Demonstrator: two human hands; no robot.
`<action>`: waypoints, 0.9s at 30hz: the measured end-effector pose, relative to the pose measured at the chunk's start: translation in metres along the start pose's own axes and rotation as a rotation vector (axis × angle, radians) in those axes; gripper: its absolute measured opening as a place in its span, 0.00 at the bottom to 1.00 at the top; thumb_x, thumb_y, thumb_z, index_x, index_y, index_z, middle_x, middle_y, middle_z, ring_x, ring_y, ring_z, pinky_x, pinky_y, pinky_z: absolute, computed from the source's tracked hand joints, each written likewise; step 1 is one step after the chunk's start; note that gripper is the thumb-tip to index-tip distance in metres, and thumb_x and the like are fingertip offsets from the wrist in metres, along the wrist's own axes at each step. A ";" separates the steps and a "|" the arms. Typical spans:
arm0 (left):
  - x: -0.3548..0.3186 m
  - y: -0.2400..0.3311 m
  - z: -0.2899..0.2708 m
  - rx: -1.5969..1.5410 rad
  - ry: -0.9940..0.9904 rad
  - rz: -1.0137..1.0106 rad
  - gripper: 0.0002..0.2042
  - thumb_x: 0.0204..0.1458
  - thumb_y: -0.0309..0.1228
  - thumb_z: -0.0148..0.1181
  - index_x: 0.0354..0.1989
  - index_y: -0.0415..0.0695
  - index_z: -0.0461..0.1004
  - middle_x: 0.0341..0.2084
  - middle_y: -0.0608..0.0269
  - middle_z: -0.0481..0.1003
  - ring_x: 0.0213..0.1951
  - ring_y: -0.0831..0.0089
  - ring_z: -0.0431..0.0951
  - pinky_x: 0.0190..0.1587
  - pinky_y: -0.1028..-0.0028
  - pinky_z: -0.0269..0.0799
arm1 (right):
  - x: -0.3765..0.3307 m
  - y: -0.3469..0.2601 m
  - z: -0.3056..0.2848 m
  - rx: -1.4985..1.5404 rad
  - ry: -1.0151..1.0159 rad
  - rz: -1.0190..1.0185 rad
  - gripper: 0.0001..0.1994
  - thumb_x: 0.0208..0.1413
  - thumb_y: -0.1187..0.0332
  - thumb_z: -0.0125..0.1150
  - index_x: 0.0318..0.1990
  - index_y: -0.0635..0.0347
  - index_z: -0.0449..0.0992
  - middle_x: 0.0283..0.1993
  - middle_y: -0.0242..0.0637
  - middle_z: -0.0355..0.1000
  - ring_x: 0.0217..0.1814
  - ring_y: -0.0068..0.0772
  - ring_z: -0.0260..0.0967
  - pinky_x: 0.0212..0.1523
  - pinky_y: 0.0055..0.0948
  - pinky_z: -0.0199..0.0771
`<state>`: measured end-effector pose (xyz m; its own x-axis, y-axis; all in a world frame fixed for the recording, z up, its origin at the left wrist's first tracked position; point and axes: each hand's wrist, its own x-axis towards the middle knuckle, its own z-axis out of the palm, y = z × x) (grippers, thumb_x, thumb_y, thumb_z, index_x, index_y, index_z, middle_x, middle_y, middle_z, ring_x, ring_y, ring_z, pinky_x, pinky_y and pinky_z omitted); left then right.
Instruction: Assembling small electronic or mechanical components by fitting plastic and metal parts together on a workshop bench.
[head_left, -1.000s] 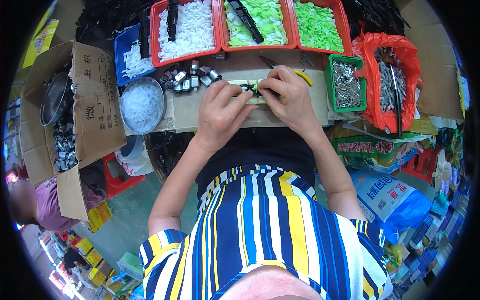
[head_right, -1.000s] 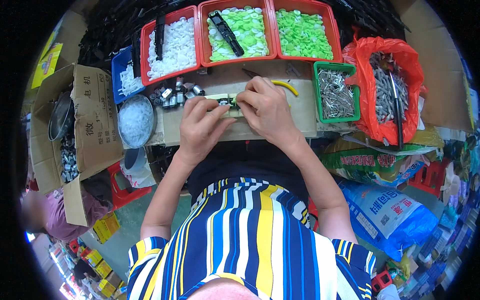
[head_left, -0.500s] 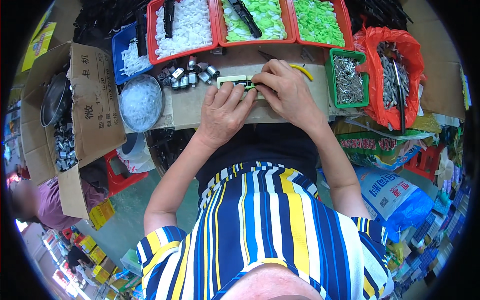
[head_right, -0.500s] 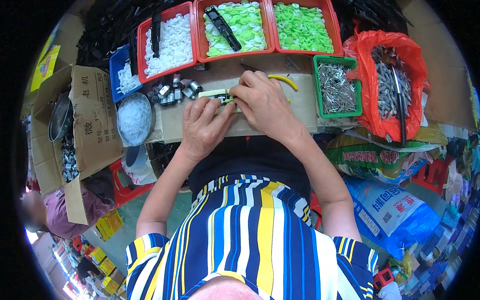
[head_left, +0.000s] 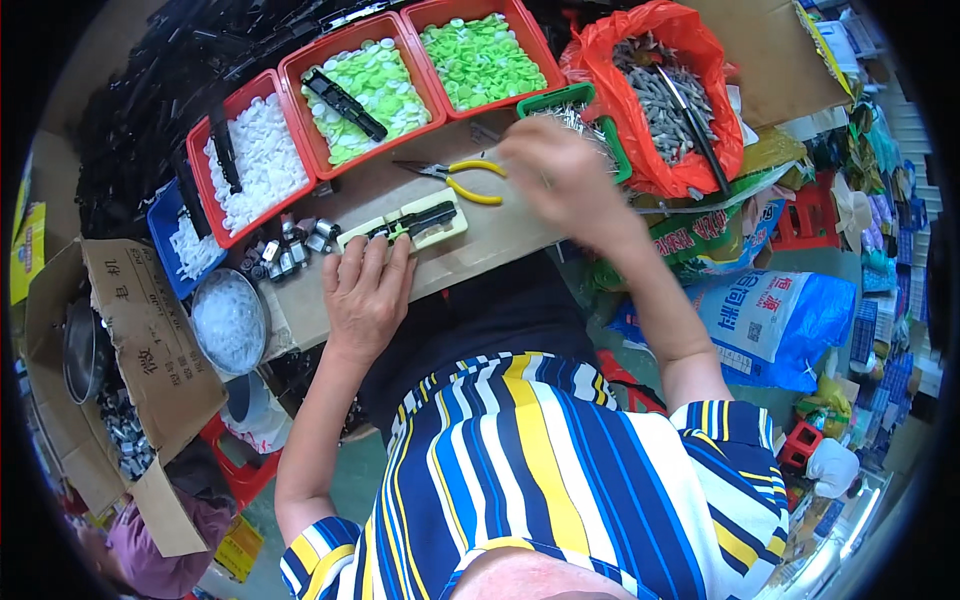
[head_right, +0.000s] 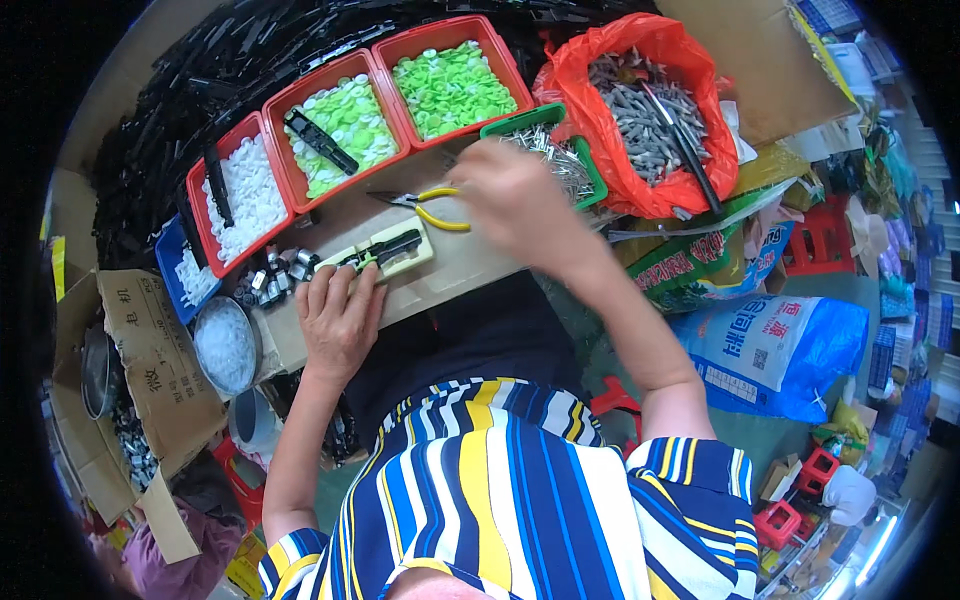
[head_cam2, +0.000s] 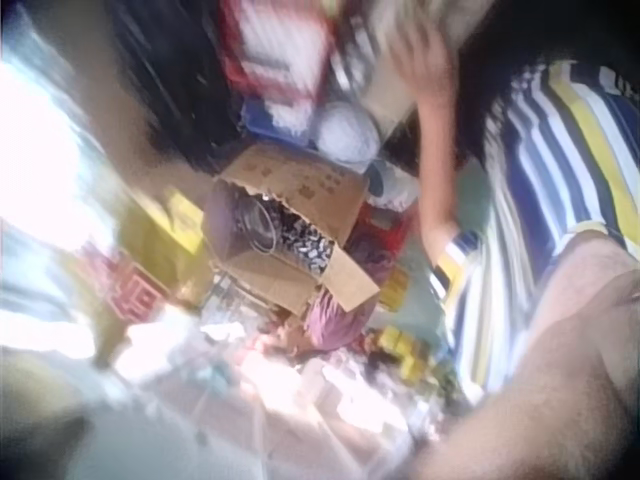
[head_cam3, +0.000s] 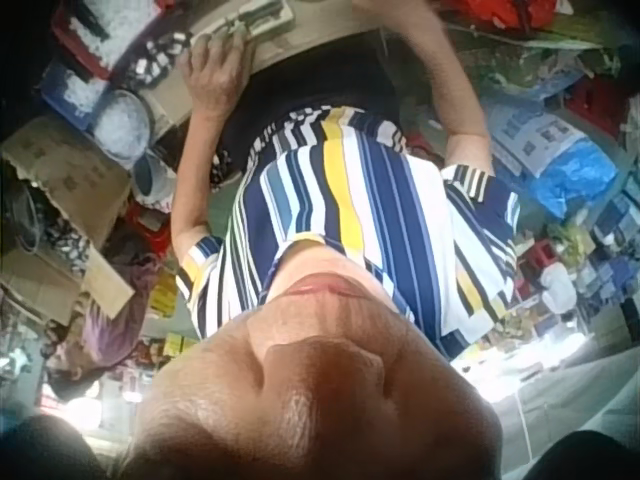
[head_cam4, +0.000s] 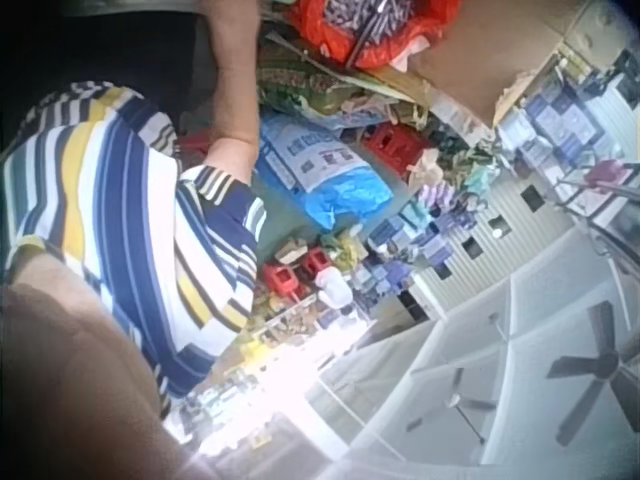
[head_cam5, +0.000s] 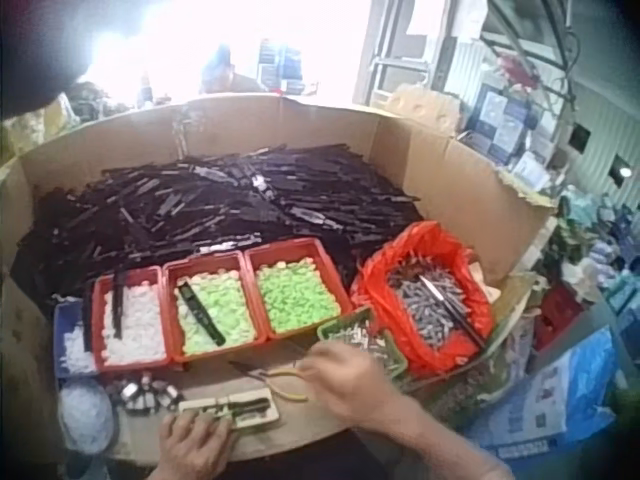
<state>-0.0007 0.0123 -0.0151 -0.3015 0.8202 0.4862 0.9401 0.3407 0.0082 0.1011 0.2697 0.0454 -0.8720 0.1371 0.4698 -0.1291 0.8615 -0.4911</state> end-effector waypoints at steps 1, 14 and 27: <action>0.002 0.000 -0.002 -0.030 -0.001 -0.008 0.15 0.47 0.34 0.67 0.45 0.47 0.78 0.40 0.64 0.73 0.48 0.65 0.70 0.50 0.64 0.59 | -0.002 0.012 -0.019 -0.031 0.067 0.081 0.06 0.49 0.73 0.64 0.34 0.65 0.77 0.37 0.45 0.73 0.40 0.46 0.74 0.42 0.38 0.74; 0.005 -0.046 -0.041 -0.103 0.110 -0.267 0.11 0.44 0.31 0.67 0.38 0.45 0.78 0.34 0.64 0.74 0.46 0.61 0.71 0.47 0.62 0.63 | -0.029 0.235 -0.114 -0.590 -0.146 0.370 0.11 0.53 0.69 0.61 0.42 0.64 0.75 0.39 0.52 0.71 0.43 0.55 0.71 0.45 0.44 0.71; -0.030 -0.219 -0.054 0.367 0.001 -0.606 0.08 0.44 0.20 0.59 0.34 0.38 0.79 0.35 0.52 0.74 0.42 0.53 0.72 0.44 0.59 0.73 | -0.019 0.199 -0.107 -0.217 0.052 0.467 0.13 0.59 0.67 0.62 0.47 0.68 0.76 0.44 0.39 0.76 0.48 0.32 0.71 0.53 0.28 0.67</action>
<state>-0.1892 -0.1117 0.0157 -0.7544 0.4367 0.4900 0.4926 0.8701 -0.0171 0.1428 0.4909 0.0173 -0.7878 0.5510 0.2751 0.3742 0.7831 -0.4967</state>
